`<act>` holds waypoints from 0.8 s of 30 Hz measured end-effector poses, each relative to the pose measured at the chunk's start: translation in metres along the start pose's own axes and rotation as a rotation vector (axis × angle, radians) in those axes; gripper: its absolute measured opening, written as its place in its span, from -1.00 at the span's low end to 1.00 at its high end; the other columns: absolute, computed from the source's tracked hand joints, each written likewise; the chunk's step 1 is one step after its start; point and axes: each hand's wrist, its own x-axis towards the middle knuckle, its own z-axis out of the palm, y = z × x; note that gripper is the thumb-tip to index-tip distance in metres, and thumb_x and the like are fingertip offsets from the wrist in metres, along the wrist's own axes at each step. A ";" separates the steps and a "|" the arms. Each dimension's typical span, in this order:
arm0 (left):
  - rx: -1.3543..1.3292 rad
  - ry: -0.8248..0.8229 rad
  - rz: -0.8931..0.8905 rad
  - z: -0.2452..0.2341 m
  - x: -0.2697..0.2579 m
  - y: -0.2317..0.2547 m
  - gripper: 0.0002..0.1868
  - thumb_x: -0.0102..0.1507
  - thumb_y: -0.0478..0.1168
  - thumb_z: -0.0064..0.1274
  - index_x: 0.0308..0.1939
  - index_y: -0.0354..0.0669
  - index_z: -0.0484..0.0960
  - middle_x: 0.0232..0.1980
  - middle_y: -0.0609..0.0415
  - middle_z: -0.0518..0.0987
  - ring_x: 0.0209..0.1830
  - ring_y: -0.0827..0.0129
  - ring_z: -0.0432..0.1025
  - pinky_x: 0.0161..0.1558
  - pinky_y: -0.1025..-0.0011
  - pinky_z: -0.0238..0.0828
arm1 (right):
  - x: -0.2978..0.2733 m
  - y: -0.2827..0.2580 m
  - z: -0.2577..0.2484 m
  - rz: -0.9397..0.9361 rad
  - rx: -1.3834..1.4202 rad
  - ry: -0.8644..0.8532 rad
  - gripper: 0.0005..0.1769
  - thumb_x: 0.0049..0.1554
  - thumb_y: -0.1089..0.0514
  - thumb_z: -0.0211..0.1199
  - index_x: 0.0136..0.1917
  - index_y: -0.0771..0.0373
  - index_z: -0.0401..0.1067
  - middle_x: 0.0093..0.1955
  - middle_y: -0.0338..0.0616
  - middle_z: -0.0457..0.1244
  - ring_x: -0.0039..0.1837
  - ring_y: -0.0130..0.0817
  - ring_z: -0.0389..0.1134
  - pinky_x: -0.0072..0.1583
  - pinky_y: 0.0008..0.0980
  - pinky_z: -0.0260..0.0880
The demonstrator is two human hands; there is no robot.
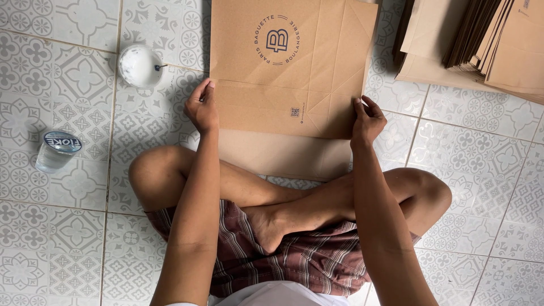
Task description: Applying glue to the edge of a paper bag using a small stick and then folding it to seal.
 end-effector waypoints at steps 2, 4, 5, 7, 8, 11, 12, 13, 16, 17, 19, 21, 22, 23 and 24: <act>0.013 0.004 0.000 0.000 0.000 0.000 -0.86 0.21 -0.04 0.26 -0.15 0.29 0.81 -0.30 0.14 0.74 -0.19 0.18 0.65 -0.11 0.26 0.57 | 0.000 -0.001 0.000 -0.003 -0.008 -0.003 -0.67 0.05 0.02 0.63 0.06 0.08 0.65 -0.14 -0.14 0.47 -0.06 -0.47 0.48 0.04 -0.49 0.56; 0.027 0.009 0.000 0.000 0.000 0.000 -0.86 0.22 -0.04 0.25 -0.15 0.30 0.81 -0.31 0.13 0.74 -0.20 0.17 0.65 -0.12 0.25 0.57 | -0.001 -0.002 0.000 -0.005 -0.016 -0.006 -0.68 0.04 0.02 0.63 0.05 0.07 0.66 -0.15 -0.16 0.47 -0.07 -0.50 0.48 0.03 -0.50 0.56; 0.028 0.014 -0.006 0.001 0.000 0.000 -0.86 0.22 -0.03 0.24 -0.15 0.32 0.81 -0.31 0.13 0.74 -0.20 0.16 0.65 -0.12 0.26 0.57 | -0.001 -0.004 0.001 -0.004 -0.015 -0.004 -0.69 0.04 0.01 0.63 0.03 0.07 0.66 -0.15 -0.17 0.47 -0.07 -0.51 0.48 0.02 -0.51 0.56; 0.029 0.020 -0.013 0.002 0.000 -0.001 -0.86 0.22 -0.03 0.23 -0.16 0.33 0.81 -0.32 0.13 0.74 -0.20 0.16 0.65 -0.12 0.26 0.57 | -0.003 -0.007 0.001 -0.002 -0.014 -0.002 -0.70 0.03 0.01 0.63 0.02 0.06 0.67 -0.16 -0.19 0.47 -0.08 -0.52 0.48 0.01 -0.51 0.56; 0.013 0.014 -0.002 0.002 0.000 -0.002 -0.85 0.23 -0.06 0.23 -0.14 0.27 0.81 -0.29 0.10 0.74 -0.19 0.15 0.65 -0.12 0.27 0.58 | -0.003 -0.008 0.001 -0.001 -0.024 -0.001 -0.70 0.04 0.01 0.62 0.02 0.06 0.67 -0.15 -0.19 0.48 -0.07 -0.53 0.48 0.01 -0.52 0.56; 0.000 0.011 0.012 0.001 0.000 0.002 -0.84 0.23 -0.09 0.22 -0.12 0.22 0.80 -0.28 0.07 0.74 -0.18 0.14 0.65 -0.12 0.28 0.59 | -0.003 -0.007 0.001 -0.011 -0.037 0.001 -0.71 0.04 0.01 0.61 0.02 0.05 0.67 -0.15 -0.20 0.48 -0.07 -0.53 0.48 0.01 -0.51 0.56; 0.003 0.014 0.013 0.000 -0.001 0.005 -0.85 0.24 -0.09 0.22 -0.13 0.24 0.81 -0.28 0.08 0.75 -0.19 0.15 0.65 -0.13 0.28 0.59 | -0.002 -0.006 0.001 -0.022 -0.040 0.001 -0.72 0.05 0.01 0.60 0.02 0.05 0.67 -0.15 -0.21 0.48 -0.08 -0.53 0.48 0.00 -0.50 0.56; 0.002 0.014 0.014 0.000 -0.001 0.004 -0.85 0.24 -0.09 0.22 -0.13 0.24 0.81 -0.28 0.08 0.75 -0.19 0.15 0.65 -0.13 0.28 0.59 | -0.001 -0.004 0.001 -0.023 -0.039 0.002 -0.72 0.05 0.01 0.60 0.02 0.05 0.67 -0.15 -0.21 0.48 -0.08 -0.53 0.48 0.00 -0.50 0.56; 0.013 0.014 0.015 0.000 -0.001 0.004 -0.86 0.25 -0.08 0.21 -0.13 0.26 0.81 -0.30 0.05 0.74 -0.20 0.13 0.65 -0.15 0.28 0.59 | 0.002 0.003 0.004 -0.043 -0.048 0.009 -0.75 0.06 0.00 0.60 0.01 0.03 0.68 -0.13 -0.18 0.48 -0.08 -0.51 0.48 -0.02 -0.46 0.55; 0.019 0.017 0.015 0.000 -0.001 0.004 -0.86 0.25 -0.07 0.21 -0.13 0.28 0.81 -0.30 0.07 0.74 -0.20 0.15 0.65 -0.15 0.28 0.60 | 0.002 0.006 0.005 -0.092 -0.086 0.023 -0.75 0.08 0.03 0.58 0.03 0.05 0.67 -0.12 -0.16 0.47 -0.06 -0.43 0.48 0.00 -0.42 0.55; 0.024 0.020 0.015 0.001 -0.003 0.004 -0.85 0.26 -0.06 0.20 -0.12 0.30 0.81 -0.30 0.08 0.74 -0.19 0.16 0.65 -0.14 0.29 0.60 | 0.001 0.017 0.012 -0.142 -0.126 0.038 -0.75 0.10 0.06 0.55 0.06 0.08 0.66 -0.11 -0.14 0.47 -0.04 -0.36 0.49 0.03 -0.37 0.56; 0.010 0.090 0.089 0.005 -0.006 0.003 -0.87 0.26 -0.11 0.21 -0.14 0.20 0.81 -0.27 0.04 0.74 -0.21 0.11 0.64 -0.16 0.25 0.60 | -0.001 0.032 0.023 -0.679 -0.585 0.324 -0.45 -0.01 0.03 0.58 0.26 0.00 0.57 0.13 -0.16 0.34 0.05 -0.05 0.42 0.04 0.01 0.55; 0.010 0.090 0.089 0.008 -0.006 0.001 -0.87 0.26 -0.11 0.21 -0.14 0.20 0.81 -0.27 0.04 0.74 -0.21 0.11 0.64 -0.16 0.25 0.60 | -0.030 0.007 0.031 -0.680 -0.586 0.325 -0.45 -0.01 0.03 0.58 0.26 0.00 0.57 0.13 -0.16 0.34 0.05 -0.05 0.42 0.04 0.01 0.55; 0.043 0.128 0.139 0.010 -0.007 -0.001 -0.86 0.26 -0.12 0.22 -0.13 0.18 0.81 -0.27 0.06 0.74 -0.23 0.12 0.64 -0.16 0.24 0.60 | -0.059 -0.017 0.040 -0.619 -0.366 0.004 -0.41 0.18 -0.05 0.34 0.46 -0.01 0.37 0.32 -0.24 0.22 0.30 -0.15 0.29 0.29 -0.17 0.31; 0.076 0.166 0.189 0.013 -0.007 -0.003 -0.86 0.26 -0.13 0.22 -0.12 0.17 0.82 -0.27 0.08 0.74 -0.24 0.13 0.63 -0.17 0.22 0.61 | -0.088 -0.042 0.049 -0.546 -0.142 -0.311 -0.37 0.37 -0.12 0.09 0.64 -0.02 0.16 0.51 -0.30 0.11 0.54 -0.25 0.17 0.55 -0.35 0.06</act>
